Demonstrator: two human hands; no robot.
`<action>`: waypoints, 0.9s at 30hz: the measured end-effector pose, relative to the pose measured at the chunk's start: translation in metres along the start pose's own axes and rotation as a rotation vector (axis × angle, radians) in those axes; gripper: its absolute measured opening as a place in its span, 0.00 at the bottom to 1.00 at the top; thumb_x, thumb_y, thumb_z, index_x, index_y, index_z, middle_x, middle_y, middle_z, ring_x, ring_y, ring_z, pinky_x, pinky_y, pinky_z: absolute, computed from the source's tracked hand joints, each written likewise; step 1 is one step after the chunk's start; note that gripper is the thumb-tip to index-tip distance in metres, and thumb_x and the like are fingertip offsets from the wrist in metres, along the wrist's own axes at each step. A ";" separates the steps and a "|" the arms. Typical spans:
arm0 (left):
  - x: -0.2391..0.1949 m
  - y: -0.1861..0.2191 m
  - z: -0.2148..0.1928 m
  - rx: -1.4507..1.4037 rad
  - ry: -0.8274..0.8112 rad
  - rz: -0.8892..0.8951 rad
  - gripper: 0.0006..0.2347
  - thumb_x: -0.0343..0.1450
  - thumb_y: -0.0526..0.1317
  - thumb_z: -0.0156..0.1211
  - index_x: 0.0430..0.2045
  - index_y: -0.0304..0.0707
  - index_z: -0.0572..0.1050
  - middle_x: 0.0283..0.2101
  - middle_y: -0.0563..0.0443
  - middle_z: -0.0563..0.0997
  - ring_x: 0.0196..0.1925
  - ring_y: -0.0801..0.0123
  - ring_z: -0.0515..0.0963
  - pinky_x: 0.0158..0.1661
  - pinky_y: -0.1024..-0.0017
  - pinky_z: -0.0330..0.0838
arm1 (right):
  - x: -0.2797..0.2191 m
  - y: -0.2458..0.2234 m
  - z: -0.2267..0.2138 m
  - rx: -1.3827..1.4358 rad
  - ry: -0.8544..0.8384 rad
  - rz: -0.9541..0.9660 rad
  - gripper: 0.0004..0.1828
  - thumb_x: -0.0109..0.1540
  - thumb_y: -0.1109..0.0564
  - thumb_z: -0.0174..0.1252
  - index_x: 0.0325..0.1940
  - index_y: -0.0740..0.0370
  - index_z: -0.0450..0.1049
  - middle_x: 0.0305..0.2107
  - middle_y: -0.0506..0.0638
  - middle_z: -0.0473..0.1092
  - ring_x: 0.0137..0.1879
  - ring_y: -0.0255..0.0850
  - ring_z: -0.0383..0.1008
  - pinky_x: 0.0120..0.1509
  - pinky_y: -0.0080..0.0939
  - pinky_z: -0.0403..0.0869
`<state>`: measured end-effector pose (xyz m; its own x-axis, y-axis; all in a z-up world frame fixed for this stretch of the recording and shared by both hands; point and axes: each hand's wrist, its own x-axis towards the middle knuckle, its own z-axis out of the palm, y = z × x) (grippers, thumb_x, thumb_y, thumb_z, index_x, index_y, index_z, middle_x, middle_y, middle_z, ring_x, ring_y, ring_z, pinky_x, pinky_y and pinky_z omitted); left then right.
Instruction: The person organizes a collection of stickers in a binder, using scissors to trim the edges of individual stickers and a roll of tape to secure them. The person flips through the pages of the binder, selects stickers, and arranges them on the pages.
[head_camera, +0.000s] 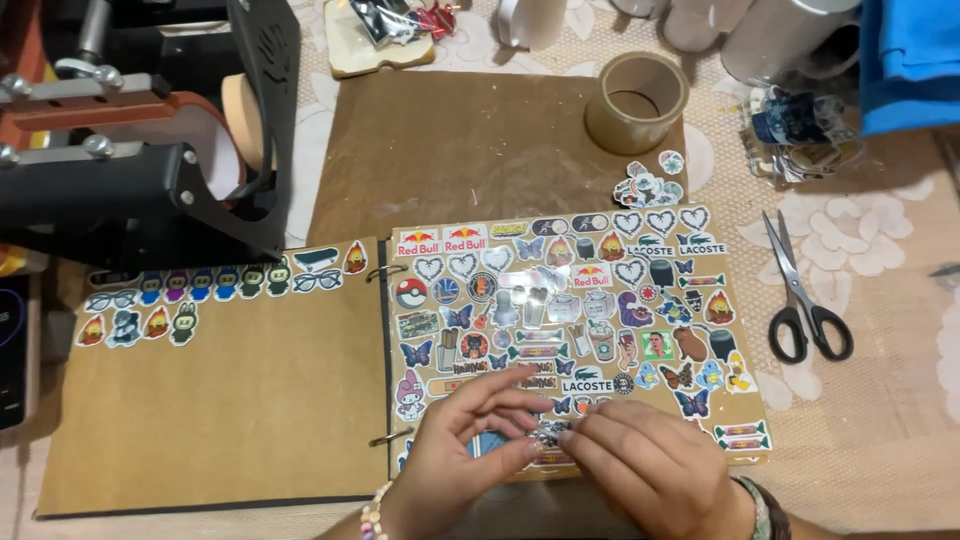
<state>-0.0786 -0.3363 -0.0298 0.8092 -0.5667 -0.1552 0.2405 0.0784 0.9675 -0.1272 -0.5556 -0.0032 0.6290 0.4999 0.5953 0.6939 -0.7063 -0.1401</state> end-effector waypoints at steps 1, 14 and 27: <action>0.001 -0.001 0.000 0.116 0.036 0.063 0.20 0.64 0.33 0.69 0.51 0.39 0.72 0.46 0.48 0.85 0.39 0.74 0.82 0.44 0.78 0.79 | 0.000 0.000 0.001 0.025 0.029 0.008 0.10 0.66 0.56 0.51 0.42 0.61 0.77 0.38 0.50 0.75 0.44 0.43 0.77 0.54 0.43 0.78; 0.011 -0.011 0.009 0.264 0.035 0.379 0.02 0.64 0.31 0.71 0.27 0.37 0.84 0.29 0.51 0.86 0.32 0.70 0.84 0.37 0.77 0.79 | -0.012 0.001 0.001 0.284 0.063 0.218 0.17 0.59 0.51 0.67 0.45 0.66 0.75 0.38 0.53 0.77 0.41 0.45 0.80 0.51 0.45 0.79; 0.019 0.002 0.017 0.034 0.158 0.023 0.05 0.62 0.30 0.71 0.29 0.33 0.86 0.33 0.45 0.89 0.37 0.68 0.88 0.40 0.75 0.86 | -0.075 0.100 -0.057 -0.688 -0.590 1.072 0.16 0.65 0.46 0.50 0.56 0.41 0.72 0.52 0.35 0.75 0.48 0.51 0.80 0.39 0.54 0.81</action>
<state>-0.0715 -0.3612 -0.0280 0.8893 -0.4286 -0.1595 0.2046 0.0609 0.9770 -0.1255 -0.6927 -0.0168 0.9081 -0.4188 0.0076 -0.4114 -0.8883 0.2043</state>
